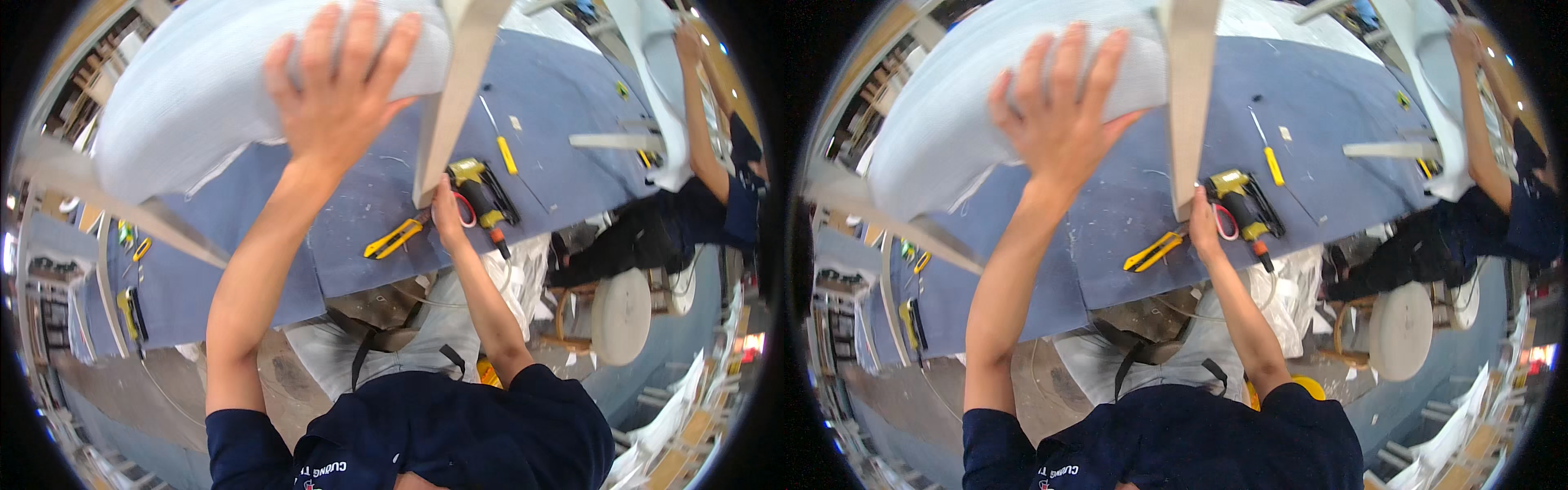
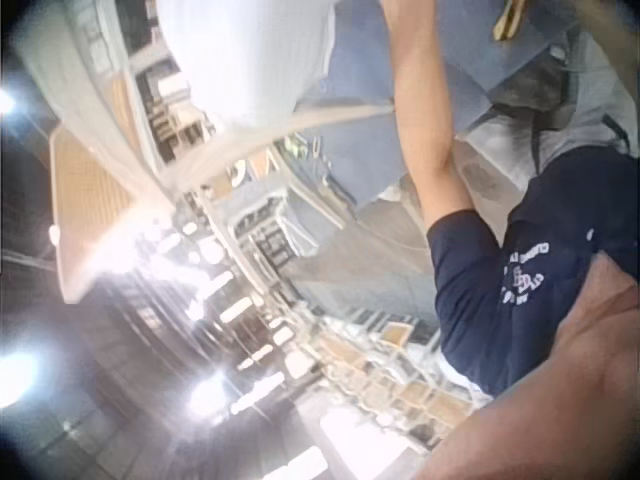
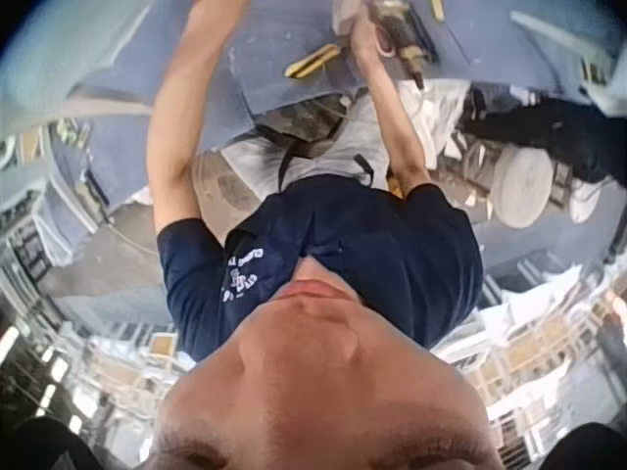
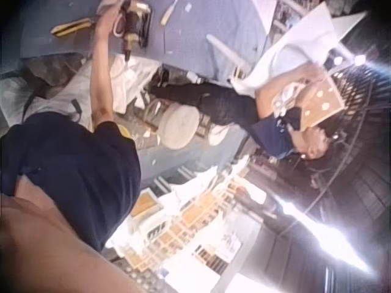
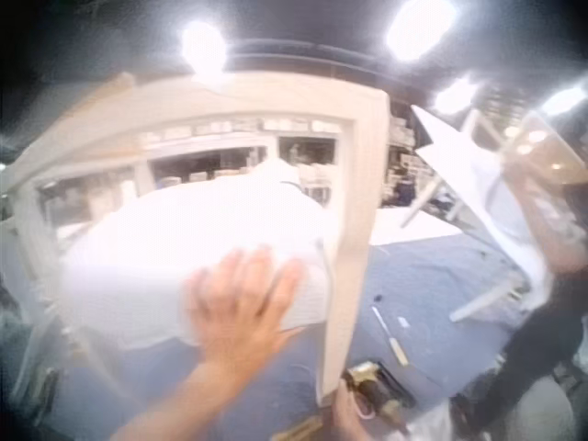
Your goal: The person staples white fabric onto a wooden chair frame using a pneumatic staple gun. They repeatedly pull, fold, and trim the fabric with a utility knife while securing it to the chair legs and seat. The person works on one chair at a time in a workshop setting.
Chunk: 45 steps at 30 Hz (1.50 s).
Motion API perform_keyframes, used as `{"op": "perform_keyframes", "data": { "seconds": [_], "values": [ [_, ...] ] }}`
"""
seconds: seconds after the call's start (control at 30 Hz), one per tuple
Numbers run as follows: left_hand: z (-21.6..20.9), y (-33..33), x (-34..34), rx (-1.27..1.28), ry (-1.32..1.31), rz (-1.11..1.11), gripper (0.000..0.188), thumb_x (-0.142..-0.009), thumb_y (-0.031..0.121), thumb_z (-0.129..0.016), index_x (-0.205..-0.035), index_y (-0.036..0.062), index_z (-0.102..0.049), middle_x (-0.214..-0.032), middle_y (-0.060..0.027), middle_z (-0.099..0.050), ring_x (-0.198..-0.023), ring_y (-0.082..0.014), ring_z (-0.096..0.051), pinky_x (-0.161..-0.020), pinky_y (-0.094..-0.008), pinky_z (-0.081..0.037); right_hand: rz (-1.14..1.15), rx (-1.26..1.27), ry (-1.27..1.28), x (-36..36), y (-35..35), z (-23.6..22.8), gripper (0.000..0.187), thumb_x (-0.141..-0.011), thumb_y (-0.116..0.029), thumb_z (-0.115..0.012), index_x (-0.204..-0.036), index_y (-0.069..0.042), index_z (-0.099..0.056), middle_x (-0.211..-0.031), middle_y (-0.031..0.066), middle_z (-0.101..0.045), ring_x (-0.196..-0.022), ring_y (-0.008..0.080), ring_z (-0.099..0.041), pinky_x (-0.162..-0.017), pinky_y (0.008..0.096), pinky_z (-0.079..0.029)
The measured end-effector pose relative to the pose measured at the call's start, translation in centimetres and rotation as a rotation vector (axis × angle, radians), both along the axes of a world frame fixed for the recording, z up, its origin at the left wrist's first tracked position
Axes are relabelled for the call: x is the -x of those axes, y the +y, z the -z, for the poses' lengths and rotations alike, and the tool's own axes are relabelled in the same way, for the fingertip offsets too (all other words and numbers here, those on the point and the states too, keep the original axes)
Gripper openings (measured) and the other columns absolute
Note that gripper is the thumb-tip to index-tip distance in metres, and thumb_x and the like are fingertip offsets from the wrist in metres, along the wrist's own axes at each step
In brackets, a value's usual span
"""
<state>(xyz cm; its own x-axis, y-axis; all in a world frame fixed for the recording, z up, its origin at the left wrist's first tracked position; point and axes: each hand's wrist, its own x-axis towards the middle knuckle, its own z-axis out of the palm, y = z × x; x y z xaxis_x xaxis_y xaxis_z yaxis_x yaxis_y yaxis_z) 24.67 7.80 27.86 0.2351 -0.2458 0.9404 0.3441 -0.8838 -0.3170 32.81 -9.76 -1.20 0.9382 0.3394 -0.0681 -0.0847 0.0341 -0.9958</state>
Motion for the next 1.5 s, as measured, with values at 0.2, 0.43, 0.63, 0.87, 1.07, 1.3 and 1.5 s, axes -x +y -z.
{"op": "perform_keyframes", "data": {
  "seconds": [0.2, 0.43, 0.63, 0.87, 1.07, 1.3, 1.5],
  "values": [
    [0.2, 1.5, -1.2, -0.035, 0.006, -0.042, 0.091, -0.06, 0.072, -0.078, -0.142, 0.034, -0.063, -0.145, 0.004, -0.057, -0.135, -0.0249, -0.049, -0.114, -0.0537, -0.027, 0.17, -0.026, -0.136, 3.5, -1.9, -2.0, 0.038, -0.112, -0.034, -0.049, -0.131, -0.005, -0.066, -0.125, 0.0031, -0.069, -0.116, 0.0128, -0.061, -0.098, 0.0279, -0.046],
    [-1.1, -1.2, 0.5, 0.166, 0.197, 0.146, 0.085, -0.094, 0.083, -0.042, -0.146, 0.0186, -0.059, -0.149, -0.01, -0.053, -0.142, -0.0325, -0.039, -0.118, -0.0573, -0.017, 0.132, -0.45, -0.419, 4.5, -0.4, -16.7, 0.032, -0.112, -0.023, -0.052, -0.127, 0.002, -0.063, -0.122, 0.0086, -0.07, -0.113, 0.017, -0.064, -0.102, 0.0328, -0.048],
    [-1.9, -1.9, 1.6, 0.221, 0.21, 0.21, 0.056, -0.103, 0.055, -0.047, -0.141, 0.0178, -0.063, -0.145, -0.0115, -0.056, -0.138, -0.0359, -0.043, -0.116, -0.0602, -0.021, -0.011, -0.651, -0.263, 5.4, 2.2, -24.0, 0.041, -0.112, -0.032, -0.053, -0.134, 0.001, -0.062, -0.122, 0.0073, -0.07, -0.11, 0.0136, -0.064, -0.097, 0.033, -0.051],
    [-3.2, -2.1, 2.3, 0.145, 0.286, 0.115, 0.048, -0.094, 0.036, -0.067, -0.14, 0.0222, -0.063, -0.139, -0.0096, -0.057, -0.132, -0.0326, -0.046, -0.111, -0.0568, -0.027, 0.025, -0.704, -0.219, 5.2, 4.1, -23.3, 0.028, -0.109, -0.028, -0.062, -0.11, -0.001, -0.07, -0.093, -0.0015, -0.068, -0.083, 0.0066, -0.061, -0.075, 0.0244, -0.05],
    [-9.1, -1.6, 2.0, -0.165, 0.726, 0.365, 0.055, -0.078, 0.031, -0.081, -0.131, 0.0222, -0.068, -0.125, -0.0083, -0.058, -0.123, -0.031, -0.05, -0.102, -0.0463, -0.037, 0.067, -0.628, -0.212, 5.4, 3.7, -22.8, 0.031, -0.107, -0.033, -0.063, -0.106, -0.003, -0.07, -0.085, 0.0013, -0.068, -0.07, 0.011, -0.061, -0.062, 0.0284, -0.051],
    [-10.4, -2.3, 0.6, -0.363, 0.905, 0.337, 0.025, -0.068, 0.021, -0.084, -0.088, 0.0103, -0.075, -0.116, -0.0111, -0.059, -0.117, -0.0317, -0.052, -0.097, -0.047, -0.04, 0.024, -0.38, -0.425, 5.2, 4.2, -21.6, 0.024, -0.109, -0.024, -0.059, -0.104, -0.003, -0.068, -0.075, 0.0021, -0.061, -0.065, 0.0076, -0.054, -0.06, 0.0278, -0.048],
    [-10.0, -2.2, 0.8, -0.294, 0.8, 0.572, 0.023, -0.07, 0.02, -0.083, -0.082, 0.0065, -0.069, -0.119, -0.0083, -0.062, -0.115, -0.0322, -0.051, -0.095, -0.0479, -0.039, -0.132, 0.813, -0.89, 8.5, 3.5, -4.3, 0.031, -0.086, -0.011, -0.068, -0.117, -0.01, -0.071, -0.116, 0.0179, -0.062, -0.089, 0.0343, -0.07, -0.071, 0.0477, -0.054]
  ]
}}
